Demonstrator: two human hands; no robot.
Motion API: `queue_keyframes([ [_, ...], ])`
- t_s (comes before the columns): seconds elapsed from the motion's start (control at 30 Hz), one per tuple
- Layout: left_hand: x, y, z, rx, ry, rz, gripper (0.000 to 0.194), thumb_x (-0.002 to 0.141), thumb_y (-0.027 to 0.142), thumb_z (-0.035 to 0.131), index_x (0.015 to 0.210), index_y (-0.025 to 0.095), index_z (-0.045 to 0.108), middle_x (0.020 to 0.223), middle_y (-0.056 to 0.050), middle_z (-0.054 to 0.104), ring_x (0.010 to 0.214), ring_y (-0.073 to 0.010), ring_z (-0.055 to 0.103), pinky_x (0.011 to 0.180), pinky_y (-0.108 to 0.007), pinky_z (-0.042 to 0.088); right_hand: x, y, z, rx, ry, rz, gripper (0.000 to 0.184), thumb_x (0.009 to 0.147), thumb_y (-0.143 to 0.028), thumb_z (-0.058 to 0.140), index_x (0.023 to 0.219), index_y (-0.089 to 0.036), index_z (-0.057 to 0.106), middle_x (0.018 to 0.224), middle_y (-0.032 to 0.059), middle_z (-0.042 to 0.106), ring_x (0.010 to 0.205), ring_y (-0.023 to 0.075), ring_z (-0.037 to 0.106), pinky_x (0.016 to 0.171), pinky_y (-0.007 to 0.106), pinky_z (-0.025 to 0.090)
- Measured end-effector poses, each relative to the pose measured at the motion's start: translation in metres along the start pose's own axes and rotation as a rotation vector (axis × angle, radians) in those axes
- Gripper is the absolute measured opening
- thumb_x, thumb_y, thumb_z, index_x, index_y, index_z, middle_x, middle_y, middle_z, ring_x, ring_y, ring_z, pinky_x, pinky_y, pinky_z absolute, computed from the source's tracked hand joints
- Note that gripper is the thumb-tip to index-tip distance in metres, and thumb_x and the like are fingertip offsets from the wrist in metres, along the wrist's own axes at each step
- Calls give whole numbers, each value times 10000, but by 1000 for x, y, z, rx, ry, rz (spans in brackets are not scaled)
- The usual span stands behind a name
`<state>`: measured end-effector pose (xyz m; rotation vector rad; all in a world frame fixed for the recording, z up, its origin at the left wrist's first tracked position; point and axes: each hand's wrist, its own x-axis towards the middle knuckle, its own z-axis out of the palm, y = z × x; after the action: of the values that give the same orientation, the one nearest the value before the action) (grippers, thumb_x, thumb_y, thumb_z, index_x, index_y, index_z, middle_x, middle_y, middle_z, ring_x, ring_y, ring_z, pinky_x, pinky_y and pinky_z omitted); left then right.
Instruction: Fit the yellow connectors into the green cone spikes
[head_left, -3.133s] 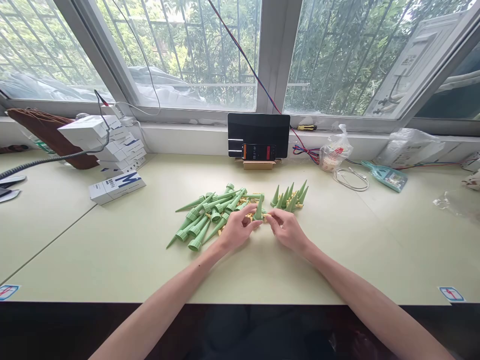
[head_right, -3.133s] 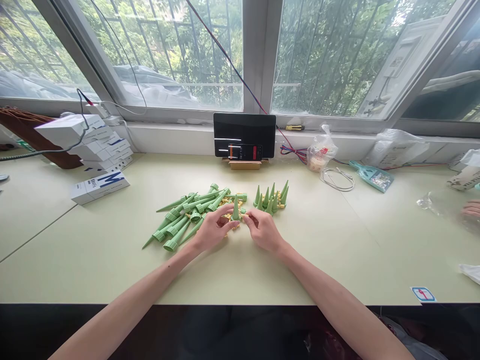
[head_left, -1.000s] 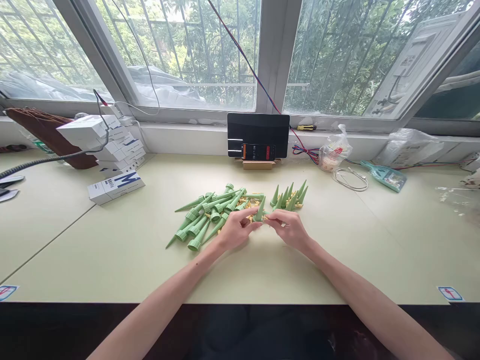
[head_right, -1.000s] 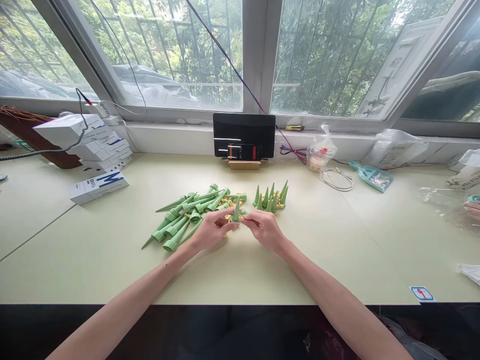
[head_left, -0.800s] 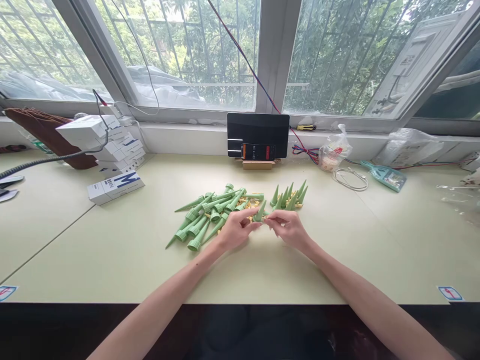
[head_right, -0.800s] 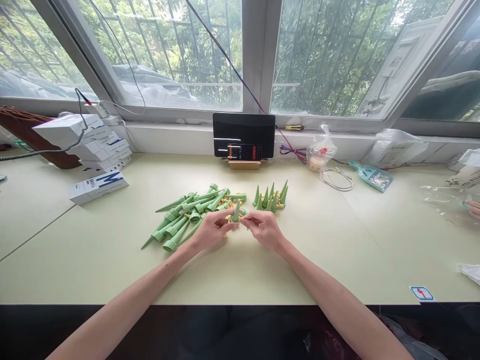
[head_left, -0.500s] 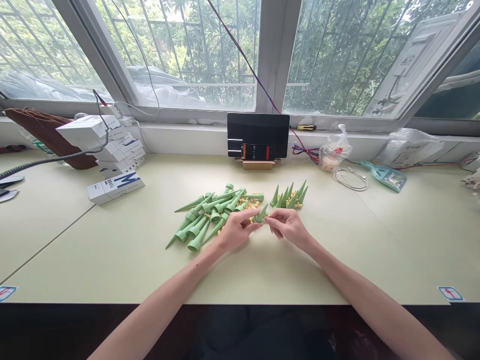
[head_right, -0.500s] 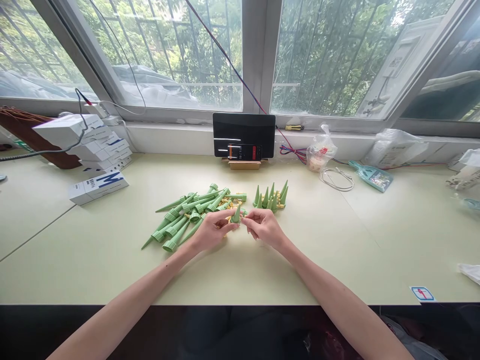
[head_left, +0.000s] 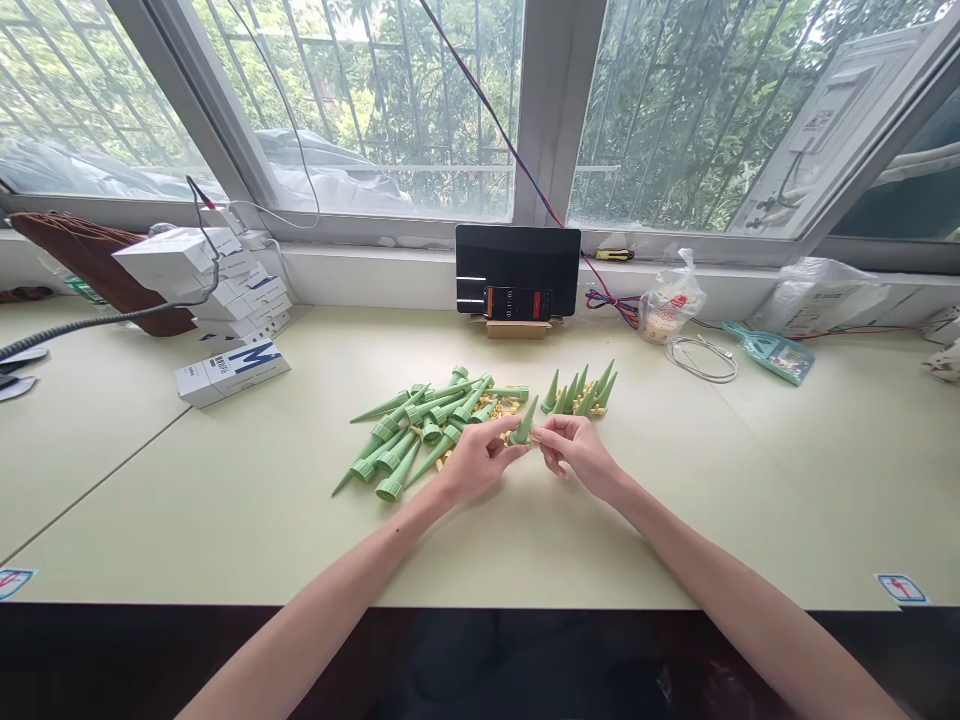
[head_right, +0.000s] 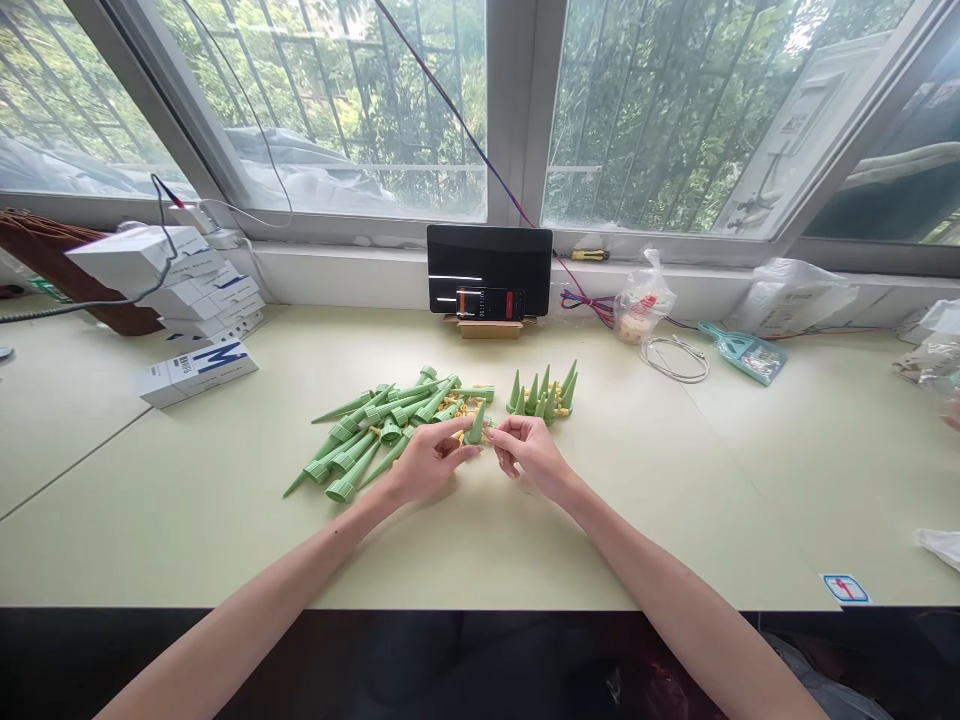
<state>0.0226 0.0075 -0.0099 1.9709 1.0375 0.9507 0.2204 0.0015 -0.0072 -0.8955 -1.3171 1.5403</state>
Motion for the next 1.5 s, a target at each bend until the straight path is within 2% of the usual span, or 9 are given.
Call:
queue_keyframes([
  [0.1, 0, 3, 0, 0, -9, -26, 354, 866, 361, 629, 1156, 157, 633, 576, 71, 436, 452, -60, 233, 457, -217, 266, 1, 0, 1, -51, 19, -26, 341, 860, -444, 681, 688, -169, 573, 517, -44, 520, 383, 77, 440, 375, 215, 340],
  [0.2, 0, 7, -1, -29, -3, -57, 365, 859, 404, 636, 1135, 165, 622, 755, -2, 619, 424, -46, 301, 443, -223, 308, 1, -1, 3, -110, 40, -50, 368, 881, -466, 648, 681, -170, 558, 529, -30, 544, 385, 78, 447, 389, 221, 348],
  [0.4, 1, 14, -4, -138, 26, -98, 480, 818, 472, 689, 1171, 152, 630, 850, -69, 692, 538, -125, 599, 471, -234, 441, -2, 0, 6, -282, 100, -159, 324, 899, -469, 621, 772, -172, 596, 549, -40, 519, 419, 80, 436, 430, 227, 376],
  [0.53, 2, 18, -5, -203, 35, -151, 520, 808, 481, 701, 1185, 132, 619, 871, -85, 707, 631, -169, 670, 454, -223, 455, -4, 0, 7, -463, 160, -248, 283, 901, -462, 619, 877, -180, 607, 651, -8, 573, 486, 107, 485, 463, 246, 415],
  [0.7, 3, 18, -7, -277, 27, -179, 482, 833, 470, 683, 1175, 136, 622, 874, -80, 707, 648, -166, 674, 432, -200, 426, -4, 0, 6, -563, 175, -318, 293, 919, -476, 589, 981, -192, 617, 854, 56, 651, 582, 144, 557, 522, 276, 468],
  [0.83, 3, 15, -7, -304, 23, -180, 479, 836, 470, 683, 1177, 138, 629, 871, -76, 705, 635, -154, 661, 439, -196, 423, -3, 0, 5, -608, 189, -349, 307, 934, -473, 571, 1052, -198, 636, 893, 64, 651, 572, 141, 551, 537, 286, 473],
  [1.13, 3, 18, -7, -296, 10, -210, 456, 841, 474, 673, 1131, 125, 623, 784, -44, 641, 576, -126, 607, 383, -180, 352, -2, 2, 3, -701, 129, -448, 261, 987, -391, 497, 970, -201, 676, 846, 59, 603, 604, 153, 528, 561, 293, 440],
  [1.4, 0, 7, 0, -42, -11, -53, 420, 860, 457, 645, 1146, 152, 604, 764, 2, 579, 440, -46, 410, 427, -203, 342, -2, 3, 2, -753, 146, -464, 337, 1010, -396, 438, 798, -204, 616, 699, 23, 531, 588, 157, 496, 567, 287, 417],
  [1.5, 0, 6, 1, -69, -16, -73, 423, 866, 462, 636, 1154, 155, 597, 825, -13, 596, 462, -50, 452, 430, -198, 357, -2, 3, 2, -766, 158, -471, 311, 1004, -382, 459, 804, -204, 618, 719, 27, 551, 597, 156, 494, 572, 287, 407],
])
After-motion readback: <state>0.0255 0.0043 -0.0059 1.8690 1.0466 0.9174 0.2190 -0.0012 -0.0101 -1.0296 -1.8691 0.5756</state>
